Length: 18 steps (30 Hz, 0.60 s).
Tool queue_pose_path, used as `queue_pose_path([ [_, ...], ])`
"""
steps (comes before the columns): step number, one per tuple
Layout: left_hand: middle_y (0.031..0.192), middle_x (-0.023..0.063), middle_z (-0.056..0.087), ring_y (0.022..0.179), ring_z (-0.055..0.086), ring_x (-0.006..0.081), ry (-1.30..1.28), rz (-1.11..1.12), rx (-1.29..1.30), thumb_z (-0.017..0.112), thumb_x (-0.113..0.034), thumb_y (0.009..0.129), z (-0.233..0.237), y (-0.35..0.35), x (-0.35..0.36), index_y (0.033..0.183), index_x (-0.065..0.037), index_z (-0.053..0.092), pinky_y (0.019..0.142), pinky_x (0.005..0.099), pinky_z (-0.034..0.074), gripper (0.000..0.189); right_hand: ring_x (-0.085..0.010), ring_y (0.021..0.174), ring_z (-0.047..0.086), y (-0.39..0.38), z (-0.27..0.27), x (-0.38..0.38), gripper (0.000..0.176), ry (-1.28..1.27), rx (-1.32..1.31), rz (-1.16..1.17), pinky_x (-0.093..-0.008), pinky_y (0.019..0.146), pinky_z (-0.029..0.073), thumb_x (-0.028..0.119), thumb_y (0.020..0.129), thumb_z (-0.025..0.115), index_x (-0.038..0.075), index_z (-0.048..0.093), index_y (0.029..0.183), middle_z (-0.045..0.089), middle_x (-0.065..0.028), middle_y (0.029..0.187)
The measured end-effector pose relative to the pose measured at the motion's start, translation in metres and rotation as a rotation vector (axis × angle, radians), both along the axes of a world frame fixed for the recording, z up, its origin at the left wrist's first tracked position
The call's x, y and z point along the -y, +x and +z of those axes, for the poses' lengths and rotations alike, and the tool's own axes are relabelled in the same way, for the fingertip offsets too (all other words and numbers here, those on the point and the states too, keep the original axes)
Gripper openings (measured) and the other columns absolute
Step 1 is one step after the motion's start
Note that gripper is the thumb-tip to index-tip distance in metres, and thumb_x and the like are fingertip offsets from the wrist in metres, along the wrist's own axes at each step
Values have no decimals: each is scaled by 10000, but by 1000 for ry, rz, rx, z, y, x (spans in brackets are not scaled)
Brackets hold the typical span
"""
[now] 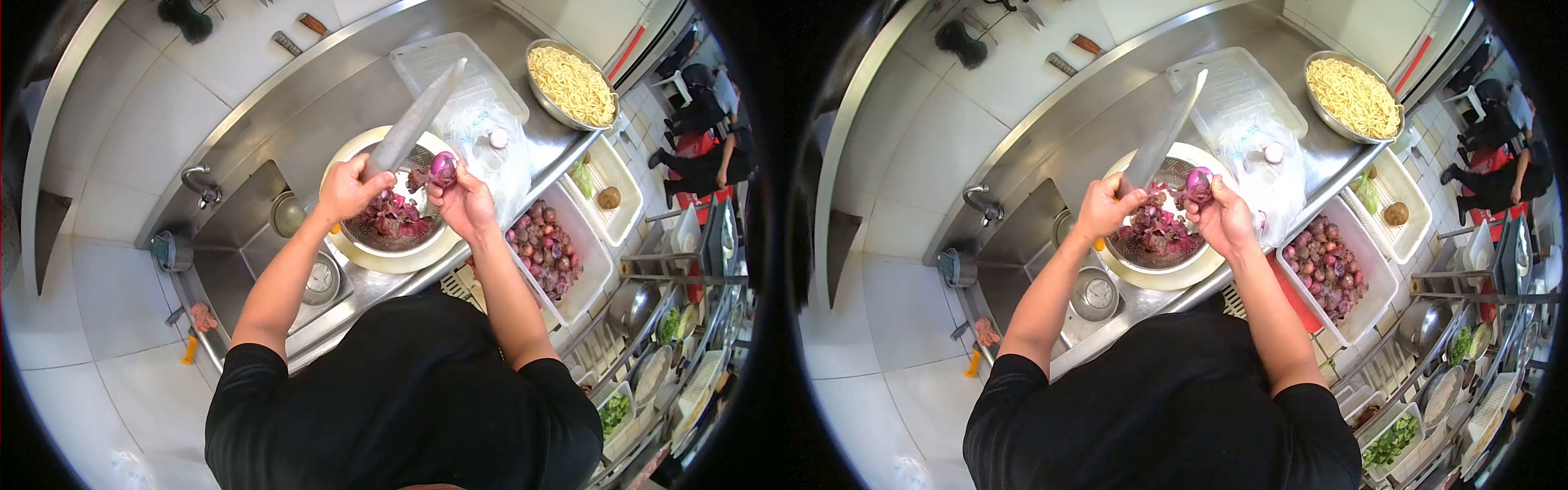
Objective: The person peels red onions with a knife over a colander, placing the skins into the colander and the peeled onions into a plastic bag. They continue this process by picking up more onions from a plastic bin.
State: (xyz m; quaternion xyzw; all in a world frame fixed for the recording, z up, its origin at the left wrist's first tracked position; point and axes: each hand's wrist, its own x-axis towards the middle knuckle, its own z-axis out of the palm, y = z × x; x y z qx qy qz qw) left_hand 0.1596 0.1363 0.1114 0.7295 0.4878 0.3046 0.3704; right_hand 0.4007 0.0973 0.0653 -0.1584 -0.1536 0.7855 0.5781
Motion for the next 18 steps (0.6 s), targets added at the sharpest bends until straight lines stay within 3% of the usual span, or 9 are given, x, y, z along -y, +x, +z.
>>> queue_pose_path([
  [3, 636, 59, 640, 586, 591, 131, 101, 69, -235, 853, -463, 766, 0, -4, -9, 779, -12, 622, 580, 314, 477, 507, -198, 762, 539, 1, 7, 0, 337, -51, -30, 38, -320, 676, 439, 350, 1071, 453, 48, 579, 1152, 619, -78, 947],
  [4, 647, 124, 618, 597, 615, 262, 76, 64, -103, 847, -626, 670, 2, 0, -5, 819, -24, 633, 597, 397, 481, 655, -199, 771, 547, -1, 7, -1, 324, -24, -30, 50, -320, 683, 447, 340, 1069, 464, 49, 580, 1149, 620, -76, 949],
  [7, 662, 135, 621, 601, 614, 268, 125, 55, -205, 840, -634, 675, 4, 14, -3, 836, -28, 635, 597, 403, 477, 660, -203, 797, 575, -11, 8, 0, 279, 14, 12, 60, -321, 703, 475, 302, 1060, 494, 52, 574, 1152, 626, -73, 959],
  [8, 649, 126, 609, 579, 586, 224, 203, 35, -122, 811, -578, 761, 5, 22, -1, 854, -21, 636, 575, 384, 459, 591, -205, 806, 586, -16, 10, 1, 262, 1, 54, 45, -322, 710, 486, 284, 1056, 503, 52, 567, 1160, 629, -73, 965],
  [11, 637, 120, 583, 565, 551, 189, 22, 68, 72, 759, -510, 852, -9, 37, 1, 878, -7, 634, 561, 360, 442, 519, -190, 828, 620, -23, 2, 0, 267, -42, 179, -51, -308, 717, 519, 228, 1039, 557, 40, 499, 1220, 638, -96, 1004],
  [12, 639, 75, 594, 566, 525, 138, 9, 23, 78, 711, -422, 924, -8, 37, 2, 892, -4, 644, 553, 323, 434, 424, -184, 820, 621, -29, 3, -1, 282, -80, 273, -125, -303, 708, 520, 229, 1038, 564, 36, 484, 1227, 638, -103, 1009],
  [15, 639, -15, 556, 620, 492, 74, -69, 33, 324, 680, -365, 966, -5, 33, 2, 858, -17, 649, 578, 287, 427, 366, -168, 784, 623, -25, -6, -5, 308, -134, 444, -280, -287, 679, 521, 240, 1034, 588, 22, 461, 1210, 633, -113, 1007],
  [17, 616, 5, 553, 596, 491, 83, -27, 110, 311, 683, -408, 965, 18, 28, 3, 771, -19, 587, 544, 304, 420, 446, -171, 771, 625, -16, -9, -5, 302, -172, 549, -348, -284, 666, 518, 248, 1036, 585, 24, 462, 1198, 633, -110, 1003],
  [18, 619, 28, 568, 587, 501, 101, 25, 173, 37, 695, -434, 950, 16, 19, -4, 774, -19, 588, 542, 319, 425, 463, -185, 770, 629, -11, -3, -4, 271, -219, 497, -339, -289, 679, 511, 217, 1032, 587, 37, 465, 1194, 634, -106, 1002],
])
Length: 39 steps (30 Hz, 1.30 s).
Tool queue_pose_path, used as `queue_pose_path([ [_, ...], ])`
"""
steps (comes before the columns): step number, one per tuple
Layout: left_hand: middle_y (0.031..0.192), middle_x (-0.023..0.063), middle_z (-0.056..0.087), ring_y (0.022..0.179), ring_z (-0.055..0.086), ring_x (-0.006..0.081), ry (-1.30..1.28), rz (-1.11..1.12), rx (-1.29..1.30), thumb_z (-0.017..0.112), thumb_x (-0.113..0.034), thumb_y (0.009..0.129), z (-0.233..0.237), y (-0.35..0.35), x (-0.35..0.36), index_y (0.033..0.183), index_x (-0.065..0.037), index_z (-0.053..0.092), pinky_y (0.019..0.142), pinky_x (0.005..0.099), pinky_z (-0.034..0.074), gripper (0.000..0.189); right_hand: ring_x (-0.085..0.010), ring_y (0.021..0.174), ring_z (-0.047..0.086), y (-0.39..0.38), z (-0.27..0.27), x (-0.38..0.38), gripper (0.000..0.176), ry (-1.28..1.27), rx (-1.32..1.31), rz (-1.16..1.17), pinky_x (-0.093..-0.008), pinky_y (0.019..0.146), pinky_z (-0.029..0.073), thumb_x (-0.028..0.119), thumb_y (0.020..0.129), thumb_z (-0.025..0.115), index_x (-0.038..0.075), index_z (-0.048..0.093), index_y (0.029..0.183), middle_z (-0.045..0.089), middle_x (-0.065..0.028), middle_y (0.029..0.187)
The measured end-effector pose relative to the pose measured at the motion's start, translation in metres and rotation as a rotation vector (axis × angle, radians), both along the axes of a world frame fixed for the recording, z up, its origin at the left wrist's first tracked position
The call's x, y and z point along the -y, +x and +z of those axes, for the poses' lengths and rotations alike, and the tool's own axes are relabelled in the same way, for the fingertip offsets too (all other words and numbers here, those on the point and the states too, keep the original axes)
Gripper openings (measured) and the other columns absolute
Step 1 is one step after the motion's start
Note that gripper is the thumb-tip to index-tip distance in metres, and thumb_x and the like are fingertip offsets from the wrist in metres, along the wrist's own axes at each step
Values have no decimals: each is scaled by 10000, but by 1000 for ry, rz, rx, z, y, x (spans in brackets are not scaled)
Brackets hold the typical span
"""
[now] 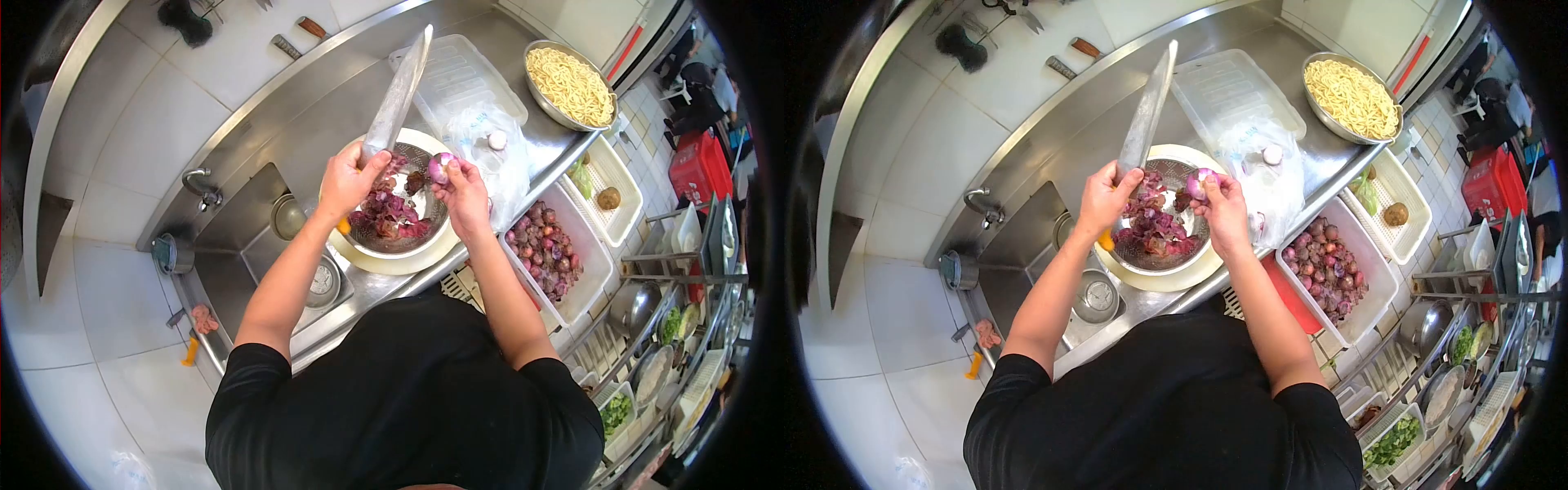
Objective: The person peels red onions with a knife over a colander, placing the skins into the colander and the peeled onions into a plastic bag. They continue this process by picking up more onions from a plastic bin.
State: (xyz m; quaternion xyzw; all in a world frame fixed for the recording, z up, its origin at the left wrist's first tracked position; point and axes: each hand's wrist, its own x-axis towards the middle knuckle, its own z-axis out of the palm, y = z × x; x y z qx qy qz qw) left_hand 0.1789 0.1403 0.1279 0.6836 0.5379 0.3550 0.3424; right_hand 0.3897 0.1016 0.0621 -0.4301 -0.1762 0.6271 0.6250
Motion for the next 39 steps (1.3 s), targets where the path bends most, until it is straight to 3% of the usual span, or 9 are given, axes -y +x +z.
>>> queue_pose_path([
  [1, 622, 51, 583, 579, 512, 120, 28, 67, -276, 706, -459, 934, -5, -9, -9, 776, -19, 588, 539, 335, 429, 482, -191, 776, 630, 6, 1, 1, 263, 35, -71, 37, -293, 688, 510, 202, 1029, 587, 40, 464, 1197, 635, -106, 1011],
  [4, 658, 91, 625, 592, 560, 152, -157, 71, -325, 759, -502, 865, -25, -24, -26, 800, -24, 595, 571, 352, 458, 510, -208, 802, 636, 17, 4, 6, 253, 129, -228, 150, -304, 714, 506, 161, 1021, 587, 49, 464, 1211, 639, -107, 1037],
  [8, 705, 135, 683, 667, 698, 246, 82, 58, -450, 783, -575, 780, -23, -9, -15, 884, -27, 651, 653, 370, 532, 573, -219, 855, 644, 14, 9, 9, 285, 245, -247, 274, -309, 737, 503, 139, 1012, 594, 51, 461, 1248, 640, -109, 1072],
  [11, 715, 121, 685, 661, 681, 220, -171, -40, -110, 848, -530, 724, 1, 7, -4, 909, -18, 667, 638, 352, 518, 574, -209, 877, 649, 10, 7, 12, 302, 298, -191, 339, -302, 742, 502, 135, 1009, 601, 48, 463, 1264, 639, -108, 1077],
  [16, 673, 108, 634, 612, 608, 228, 0, -245, -151, 892, -561, 634, 4, 10, -5, 906, -13, 673, 610, 359, 476, 650, -160, 875, 634, 10, 6, 12, 293, 311, -81, 356, -272, 732, 492, 102, 1004, 600, 36, 476, 1262, 625, -95, 1083],
  [25, 666, 159, 602, 631, 584, 361, 121, -370, -268, 805, -594, 738, 9, 7, -11, 784, -17, 584, 614, 425, 465, 620, -91, 891, 578, 6, 15, 15, 341, 351, 217, 357, -231, 733, 478, 106, 976, 651, 12, 487, 1259, 589, -64, 1112],
  [28, 634, 106, 551, 587, 542, 204, 280, -388, -350, 821, -407, 807, 2, 6, -9, 792, -22, 578, 578, 367, 434, 456, -90, 879, 580, 4, 16, 15, 340, 336, 236, 332, -229, 718, 480, 110, 977, 651, 9, 487, 1257, 592, -71, 1113],
  [35, 636, 126, 632, 552, 595, 218, 34, -125, 107, 824, -408, 805, 4, -1, 3, 798, -37, 620, 587, 354, 474, 423, -124, 744, 613, 19, 3, 7, 302, 165, 64, 218, -238, 634, 482, 148, 995, 639, 18, 494, 1226, 655, -82, 997],
  [39, 667, 28, 680, 594, 604, 106, 30, -62, -397, 774, -275, 880, -26, -31, -13, 897, -22, 646, 554, 296, 474, 284, -134, 700, 615, 50, -8, 4, 323, 57, 91, 71, -235, 602, 476, 177, 996, 644, 22, 494, 1237, 658, -90, 994],
])
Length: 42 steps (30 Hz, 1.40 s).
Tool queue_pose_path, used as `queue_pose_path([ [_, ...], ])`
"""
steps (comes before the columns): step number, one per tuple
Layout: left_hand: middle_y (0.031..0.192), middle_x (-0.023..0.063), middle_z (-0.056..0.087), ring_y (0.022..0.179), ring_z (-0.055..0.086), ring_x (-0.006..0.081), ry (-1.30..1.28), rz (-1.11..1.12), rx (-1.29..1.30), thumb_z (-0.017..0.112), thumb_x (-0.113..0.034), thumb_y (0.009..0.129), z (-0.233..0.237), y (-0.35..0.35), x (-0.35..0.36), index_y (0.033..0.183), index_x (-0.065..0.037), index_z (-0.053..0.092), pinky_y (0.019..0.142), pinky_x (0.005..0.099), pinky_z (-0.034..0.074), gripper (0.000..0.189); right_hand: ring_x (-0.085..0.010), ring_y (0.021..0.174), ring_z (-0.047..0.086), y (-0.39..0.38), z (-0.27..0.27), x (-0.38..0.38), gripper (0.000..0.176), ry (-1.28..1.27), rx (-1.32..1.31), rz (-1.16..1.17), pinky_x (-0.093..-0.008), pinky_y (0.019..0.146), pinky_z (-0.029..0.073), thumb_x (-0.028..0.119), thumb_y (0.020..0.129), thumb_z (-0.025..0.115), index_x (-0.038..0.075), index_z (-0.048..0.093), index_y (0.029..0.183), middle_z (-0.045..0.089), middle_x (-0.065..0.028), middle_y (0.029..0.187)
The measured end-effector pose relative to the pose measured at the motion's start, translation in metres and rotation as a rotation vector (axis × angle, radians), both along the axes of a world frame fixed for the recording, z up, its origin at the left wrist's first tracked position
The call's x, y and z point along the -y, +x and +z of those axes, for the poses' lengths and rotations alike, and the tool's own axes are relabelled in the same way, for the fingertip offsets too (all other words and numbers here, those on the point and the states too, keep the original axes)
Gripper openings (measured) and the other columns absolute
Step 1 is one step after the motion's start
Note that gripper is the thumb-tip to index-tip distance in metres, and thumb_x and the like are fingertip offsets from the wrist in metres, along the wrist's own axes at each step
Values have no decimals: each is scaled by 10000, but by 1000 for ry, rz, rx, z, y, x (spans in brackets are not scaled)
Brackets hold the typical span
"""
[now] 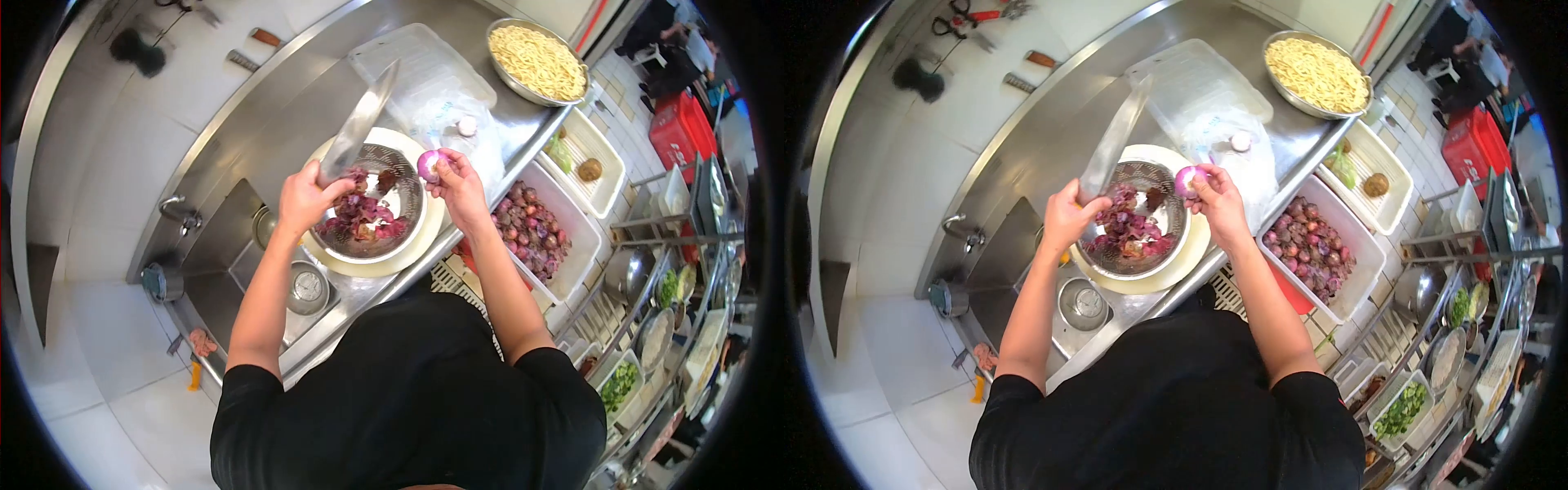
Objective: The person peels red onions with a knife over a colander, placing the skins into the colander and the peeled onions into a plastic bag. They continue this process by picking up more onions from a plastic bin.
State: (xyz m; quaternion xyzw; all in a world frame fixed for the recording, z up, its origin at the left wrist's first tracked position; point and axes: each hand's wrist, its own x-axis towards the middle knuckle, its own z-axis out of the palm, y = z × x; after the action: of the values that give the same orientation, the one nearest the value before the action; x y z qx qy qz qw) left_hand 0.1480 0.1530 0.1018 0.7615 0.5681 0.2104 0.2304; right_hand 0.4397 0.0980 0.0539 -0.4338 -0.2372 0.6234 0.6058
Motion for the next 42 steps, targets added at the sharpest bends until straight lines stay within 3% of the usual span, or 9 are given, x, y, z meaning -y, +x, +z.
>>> queue_pose_path([
  [8, 664, 18, 518, 640, 468, 113, -118, 59, 240, 481, -398, 1063, -32, -7, 3, 900, -14, 632, 593, 314, 411, 443, -171, 775, 666, 58, -73, -49, 487, -215, 584, -380, -293, 673, 546, 260, 868, 769, 57, 564, 1261, 661, -126, 1084],
  [10, 677, -7, 482, 668, 428, 88, -136, 28, 220, 513, -389, 1059, -40, -12, -6, 868, -13, 604, 596, 292, 387, 432, -193, 770, 668, 56, -98, -57, 490, -7, 1178, -618, -322, 732, 540, 250, 865, 770, 67, 574, 1275, 651, -133, 1056],
  [13, 659, 1, 408, 664, 377, 96, -127, 73, 179, 593, -343, 1030, -34, -8, -6, 771, -12, 467, 580, 312, 373, 439, -221, 848, 674, 59, -31, -7, 464, -2, 1018, -595, -340, 810, 531, 216, 872, 751, 54, 586, 1275, 641, -142, 1036],
  [18, 678, 2, 509, 648, 430, 117, 57, 144, -146, 623, -345, 1011, -27, 8, 5, 788, -12, 527, 599, 310, 403, 411, -319, 977, 617, 159, -122, 94, 342, -138, 1007, -853, -423, 869, 504, 114, 869, 657, 28, 604, 1195, 605, -165, 1077],
  [24, 698, -48, 485, 665, 419, 58, -63, 358, 37, 529, -365, 1062, -35, 27, 16, 810, -62, 556, 599, 263, 371, 396, -365, 1197, 610, 312, -238, 199, 545, -1367, 1067, -408, -470, 997, 502, 311, 877, 668, -13, 502, 1284, 616, -273, 1233],
  [31, 676, -38, 490, 644, 407, 70, -7, 406, -60, 558, -393, 1047, -33, 55, 29, 748, -59, 505, 575, 270, 364, 452, -390, 1141, 626, 358, -335, 219, 516, -1289, 1360, 38, -487, 993, 494, 314, 889, 654, 41, 526, 1307, 670, -225, 1182],
  [34, 706, -28, 520, 686, 440, 82, 6, 467, -180, 560, -401, 1043, -22, 62, 34, 775, -35, 545, 627, 286, 396, 453, -371, 1100, 631, 361, -292, 221, 446, -988, 1489, -121, -489, 989, 489, 214, 893, 639, 43, 536, 1291, 633, -220, 1195],
  [38, 740, -28, 552, 693, 464, 86, -61, 482, 5, 552, -413, 1042, -35, 37, 33, 856, -23, 625, 639, 281, 417, 439, -202, 1035, 609, 365, -242, 212, 493, -463, 440, -293, -326, 915, 503, 63, 909, 646, 54, 495, 1379, 588, -62, 1179],
  [42, 840, -18, 647, 751, 531, 92, -173, 495, 160, 571, -368, 1035, -16, 93, 53, 1031, -16, 691, 688, 279, 448, 371, -166, 1046, 595, 330, -162, 149, 571, -19, -227, 152, -308, 905, 506, 100, 937, 686, 98, 452, 1457, 593, -28, 1221],
])
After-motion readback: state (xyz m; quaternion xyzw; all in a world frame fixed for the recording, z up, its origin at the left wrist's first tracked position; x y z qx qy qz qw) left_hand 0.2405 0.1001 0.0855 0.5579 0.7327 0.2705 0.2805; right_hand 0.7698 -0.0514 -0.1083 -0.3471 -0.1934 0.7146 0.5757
